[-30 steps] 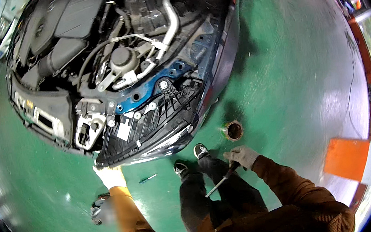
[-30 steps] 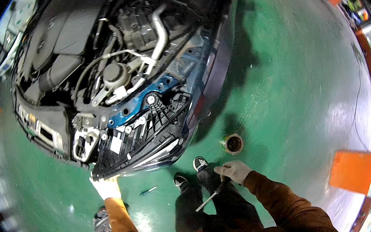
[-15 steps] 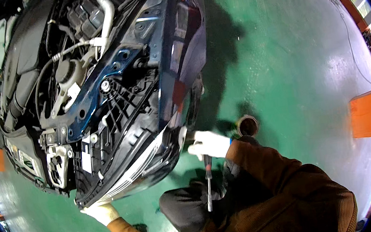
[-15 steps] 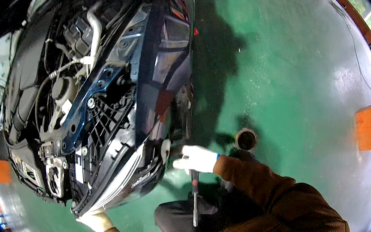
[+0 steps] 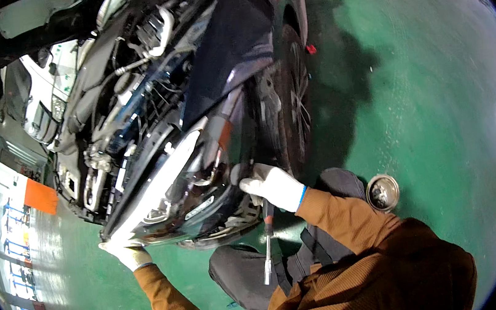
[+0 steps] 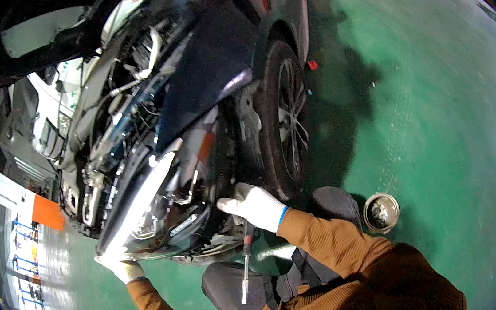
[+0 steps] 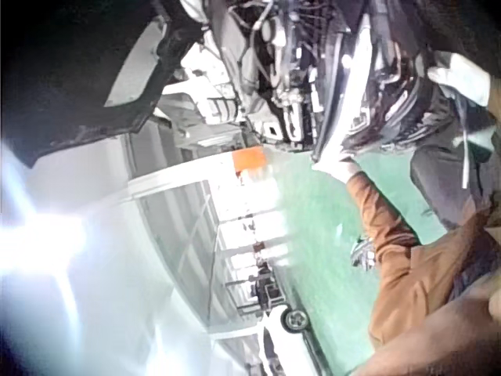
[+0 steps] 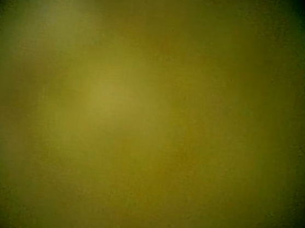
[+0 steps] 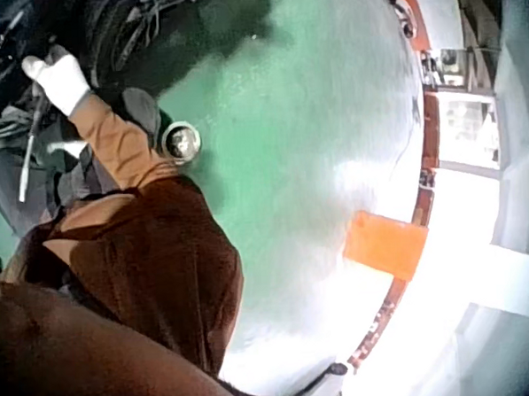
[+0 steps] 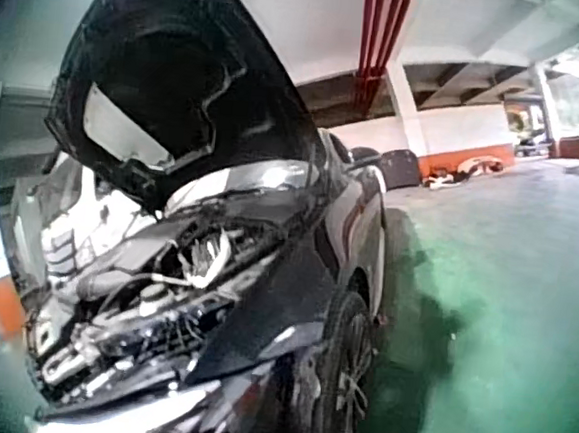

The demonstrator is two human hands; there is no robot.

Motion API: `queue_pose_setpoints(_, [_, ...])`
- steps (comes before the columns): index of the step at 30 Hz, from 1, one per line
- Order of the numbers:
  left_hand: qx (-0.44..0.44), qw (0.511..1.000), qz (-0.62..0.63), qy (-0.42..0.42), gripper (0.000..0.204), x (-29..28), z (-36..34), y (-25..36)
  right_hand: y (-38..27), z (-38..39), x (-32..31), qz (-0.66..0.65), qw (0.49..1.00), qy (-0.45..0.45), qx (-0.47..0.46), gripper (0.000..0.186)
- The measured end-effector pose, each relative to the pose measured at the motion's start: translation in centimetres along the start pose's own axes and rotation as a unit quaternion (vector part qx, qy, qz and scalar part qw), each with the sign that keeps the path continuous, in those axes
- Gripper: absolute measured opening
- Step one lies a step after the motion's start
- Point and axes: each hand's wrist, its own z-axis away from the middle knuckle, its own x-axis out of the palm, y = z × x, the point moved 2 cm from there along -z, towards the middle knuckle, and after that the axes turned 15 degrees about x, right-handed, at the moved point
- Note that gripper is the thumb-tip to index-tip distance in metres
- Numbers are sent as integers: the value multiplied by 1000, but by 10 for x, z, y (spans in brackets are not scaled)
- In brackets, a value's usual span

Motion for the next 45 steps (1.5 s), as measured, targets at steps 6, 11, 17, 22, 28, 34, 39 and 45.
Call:
queue_pose_setpoints(6, [11, 994, 56, -98, 56, -63, -65, -45, -33, 6, -20, -50, 999, 14, 3, 46])
queue_pose_setpoints(11, [112, 989, -54, -76, 73, -45, -64, -55, -8, -15, -20, -93, 995, -19, 17, 43])
queue_pose_setpoints(17, [-8, 999, -1, -48, 73, -27, -48, -26, 2, -36, -27, -86, 996, -35, -5, 46])
queue_pose_setpoints(22, [-6, 999, 14, -47, 78, -36, -69, -27, -1, -44, -30, -106, 988, -103, 47, 53])
queue_pose_setpoints(28, [-6, 998, -34, -54, 88, -18, -43, -20, 5, -54, -30, -111, 986, -122, 20, 69])
queue_pose_setpoints(34, [-32, 995, -32, -89, 74, -44, -61, -8, -33, -12, -37, 75, 997, -19, 15, 46])
queue_pose_setpoints(39, [15, 1000, -4, 4, 56, -3, -2, -4, -82, 21, -68, 154, 942, 188, -231, 48])
queue_pose_setpoints(45, [1, 996, 86, 15, 49, 19, 57, -2, -140, 14, -63, 140, 973, 110, -148, 83])
